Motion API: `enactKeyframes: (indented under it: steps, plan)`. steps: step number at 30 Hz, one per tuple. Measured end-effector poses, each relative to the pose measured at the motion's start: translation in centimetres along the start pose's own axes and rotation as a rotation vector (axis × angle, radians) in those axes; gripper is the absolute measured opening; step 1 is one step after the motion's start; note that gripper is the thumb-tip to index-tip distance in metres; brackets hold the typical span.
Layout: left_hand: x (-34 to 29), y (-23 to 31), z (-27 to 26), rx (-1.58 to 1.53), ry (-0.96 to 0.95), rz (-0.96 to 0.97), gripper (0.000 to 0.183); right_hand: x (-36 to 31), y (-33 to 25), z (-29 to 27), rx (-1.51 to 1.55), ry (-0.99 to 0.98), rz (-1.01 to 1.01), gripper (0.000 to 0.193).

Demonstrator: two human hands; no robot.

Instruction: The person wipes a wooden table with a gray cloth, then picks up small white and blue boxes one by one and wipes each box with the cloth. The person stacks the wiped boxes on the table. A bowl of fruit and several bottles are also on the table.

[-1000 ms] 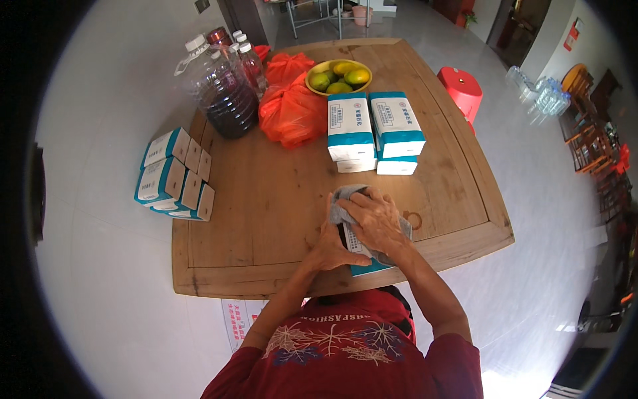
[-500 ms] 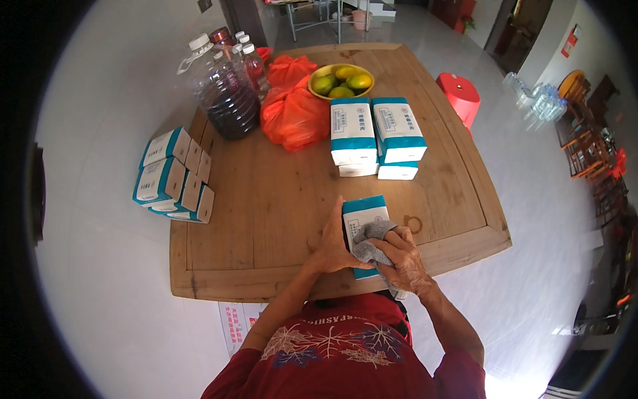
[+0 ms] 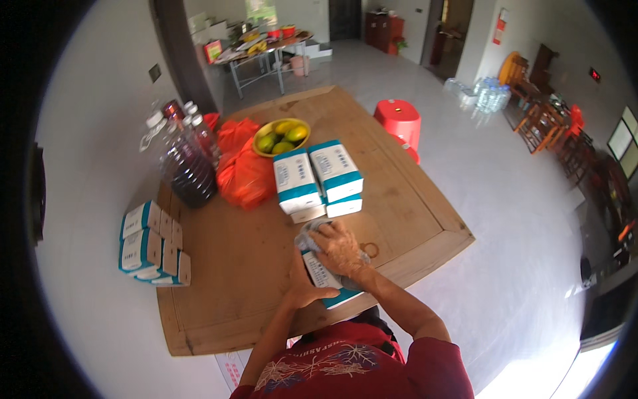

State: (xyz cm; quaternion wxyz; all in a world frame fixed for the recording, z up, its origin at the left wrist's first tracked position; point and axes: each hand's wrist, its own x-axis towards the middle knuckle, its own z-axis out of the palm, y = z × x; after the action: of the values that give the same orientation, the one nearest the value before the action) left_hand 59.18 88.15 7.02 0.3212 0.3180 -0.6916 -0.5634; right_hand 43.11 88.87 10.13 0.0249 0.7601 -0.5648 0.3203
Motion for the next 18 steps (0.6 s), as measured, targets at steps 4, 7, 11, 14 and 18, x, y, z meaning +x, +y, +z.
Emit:
enactKeyframes:
  steps: [4, 7, 11, 14, 18]
  plan:
    - [-0.5, -3.1, 0.4, 0.023, 0.013, 0.032, 0.136, -3.1, -0.3, -1.7, 0.137, -0.100, -0.029, 0.051]
    - [-0.6, -3.4, 0.6, -0.019, 0.029, 0.031, 0.134, -5.6, -0.5, -2.9, 0.211, -0.156, -0.016, 0.051]
    - [-1.0, -3.5, 1.2, 0.058, 0.113, 0.102, 0.134, -5.6, -0.7, -3.0, 0.121, -0.135, 0.029, 0.052]
    - [-2.0, -1.1, 1.2, 0.250, 0.162, 0.130, 0.128, -2.6, -1.5, -2.2, -0.030, -0.106, 0.073, 0.049]
    - [-4.2, 1.3, 3.9, -0.348, 0.201, 0.164, 0.111, -0.1, -1.4, 1.0, -0.078, -0.117, 0.011, 0.044]
